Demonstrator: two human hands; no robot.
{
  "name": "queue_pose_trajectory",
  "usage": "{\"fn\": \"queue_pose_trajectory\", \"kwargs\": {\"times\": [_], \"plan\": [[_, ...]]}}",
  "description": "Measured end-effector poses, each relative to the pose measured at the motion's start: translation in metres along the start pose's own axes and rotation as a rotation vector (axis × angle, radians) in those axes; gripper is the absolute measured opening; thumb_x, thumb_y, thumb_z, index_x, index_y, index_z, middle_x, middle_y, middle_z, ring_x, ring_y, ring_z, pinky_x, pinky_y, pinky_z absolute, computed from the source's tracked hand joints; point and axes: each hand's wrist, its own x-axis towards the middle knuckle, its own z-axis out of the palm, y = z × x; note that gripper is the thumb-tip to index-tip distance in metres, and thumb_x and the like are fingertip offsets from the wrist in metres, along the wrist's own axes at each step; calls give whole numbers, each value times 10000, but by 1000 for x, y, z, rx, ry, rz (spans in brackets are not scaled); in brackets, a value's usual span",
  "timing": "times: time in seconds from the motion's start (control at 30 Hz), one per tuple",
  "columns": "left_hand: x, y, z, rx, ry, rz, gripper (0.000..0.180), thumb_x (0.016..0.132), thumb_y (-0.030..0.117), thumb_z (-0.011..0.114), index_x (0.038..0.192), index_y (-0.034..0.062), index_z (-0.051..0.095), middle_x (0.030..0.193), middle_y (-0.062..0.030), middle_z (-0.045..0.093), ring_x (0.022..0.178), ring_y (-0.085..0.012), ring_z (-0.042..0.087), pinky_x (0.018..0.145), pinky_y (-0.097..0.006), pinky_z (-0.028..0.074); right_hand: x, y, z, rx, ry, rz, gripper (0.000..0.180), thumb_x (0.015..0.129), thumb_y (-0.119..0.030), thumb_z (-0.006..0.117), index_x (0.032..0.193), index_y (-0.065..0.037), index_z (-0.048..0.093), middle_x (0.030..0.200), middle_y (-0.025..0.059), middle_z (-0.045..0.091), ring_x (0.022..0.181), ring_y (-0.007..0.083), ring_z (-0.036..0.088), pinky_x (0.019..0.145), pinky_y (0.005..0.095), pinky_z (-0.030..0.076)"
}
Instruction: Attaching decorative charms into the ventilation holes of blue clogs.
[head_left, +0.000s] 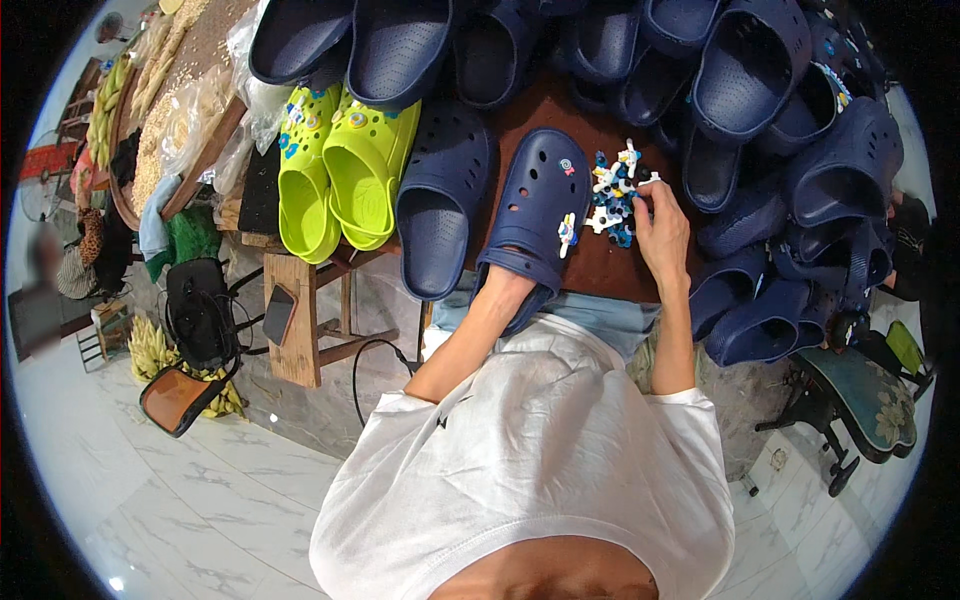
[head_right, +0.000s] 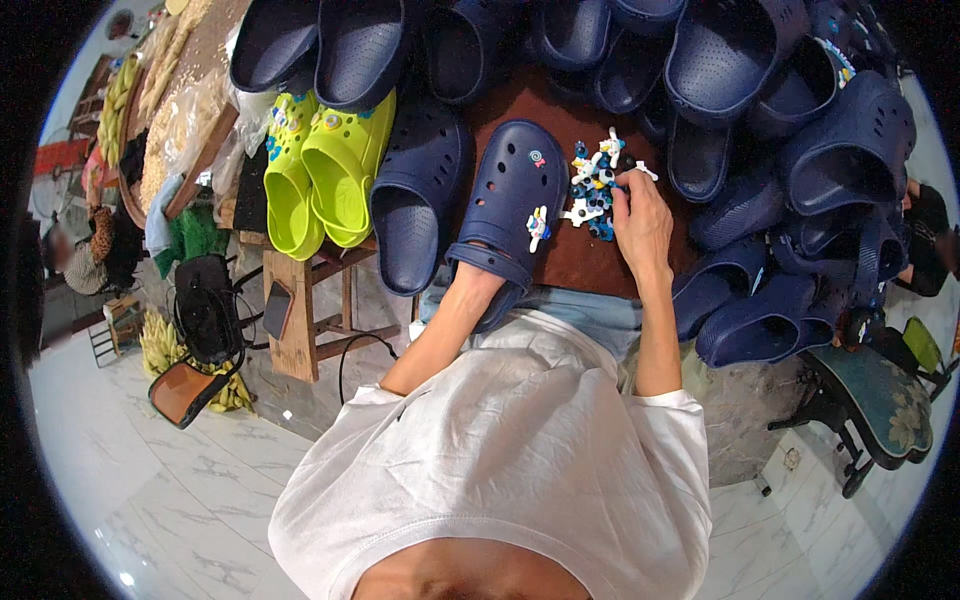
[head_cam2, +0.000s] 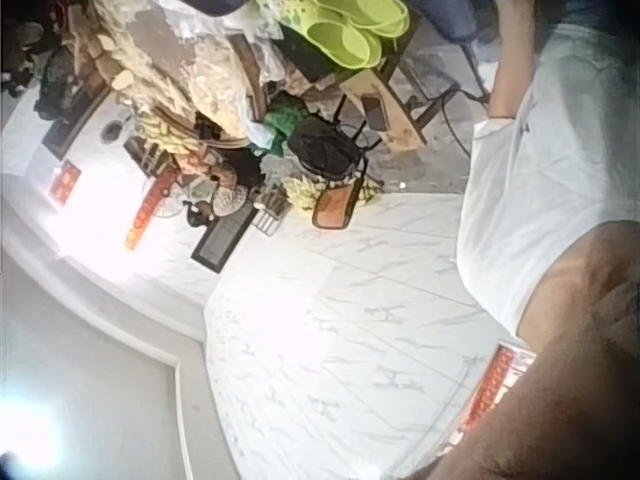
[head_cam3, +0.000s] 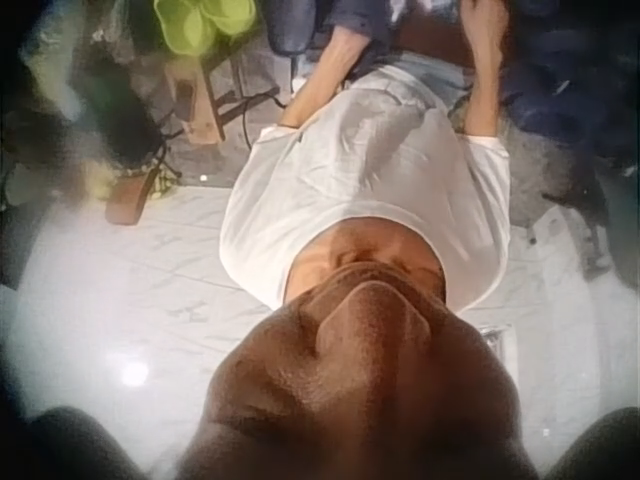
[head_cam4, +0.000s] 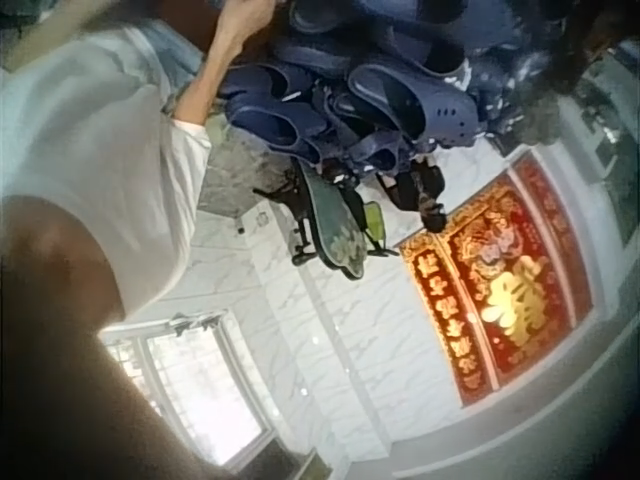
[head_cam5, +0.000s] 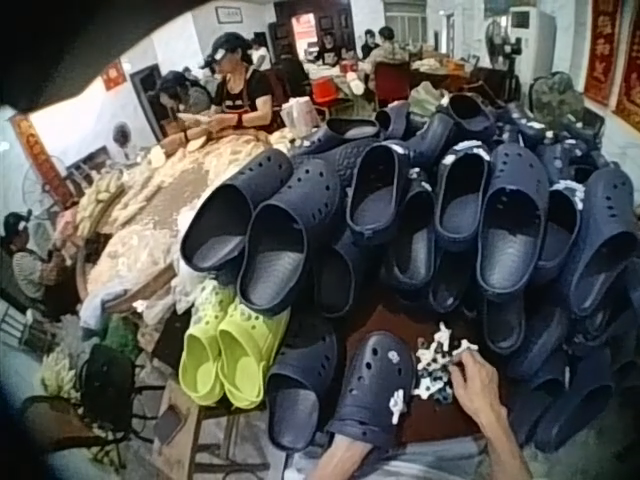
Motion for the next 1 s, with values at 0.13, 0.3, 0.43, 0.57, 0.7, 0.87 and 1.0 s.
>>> {"fn": "queue_pose_trajectory", "kwargs": {"times": [0.13,0.3,0.43,0.57,0.7,0.87,1.0], "plan": [[-12,3,-1,-95,14,-18,407,1059,255,436,1415,59,455,1400,-75,528,1263,-187,528,1104,-356,422,4,-16,-1,143,-2,13,115,911,-70,644,1005,-16,609,939,120,640,810,248,660,723,350,510],[-17,3,1,-204,33,-46,409,1060,259,439,1418,61,453,1399,-72,529,1260,-185,531,1101,-356,426,14,-66,10,422,-35,-146,123,873,-96,693,969,-30,653,950,115,652,893,295,653,770,358,507],[-18,1,-4,-228,54,-24,389,1060,291,452,1383,79,492,1352,-55,574,1206,-177,577,1068,-362,471,22,-91,27,417,-63,-366,151,833,-88,721,954,-26,658,968,104,653,920,298,653,788,379,516],[-16,-6,-18,-228,77,-54,348,1049,276,482,1321,64,527,1289,-79,606,1152,-184,609,1022,-350,507,25,-96,35,344,-82,-451,125,833,-94,715,930,-43,656,957,103,644,893,306,635,792,397,505],[-21,-7,-15,-256,61,-70,334,1048,267,485,1302,56,534,1260,-87,616,1122,-185,623,992,-347,526,23,-92,29,312,-91,-510,123,843,-97,705,939,-38,656,956,101,646,904,302,631,802,396,501],[-24,-14,-10,-96,80,-3,334,1034,263,522,1295,55,535,1224,-85,628,1092,-190,631,953,-346,537,28,-87,12,389,-205,-380,102,862,-99,691,927,-21,678,927,115,650,906,296,627,796,372,493],[-27,-17,3,-28,112,-22,348,1025,263,543,1305,57,532,1209,-79,632,1053,-181,639,898,-338,555,38,-75,-2,648,-440,-125,133,846,-78,722,955,-9,691,912,49,676,859,163,662,757,296,515]]}}
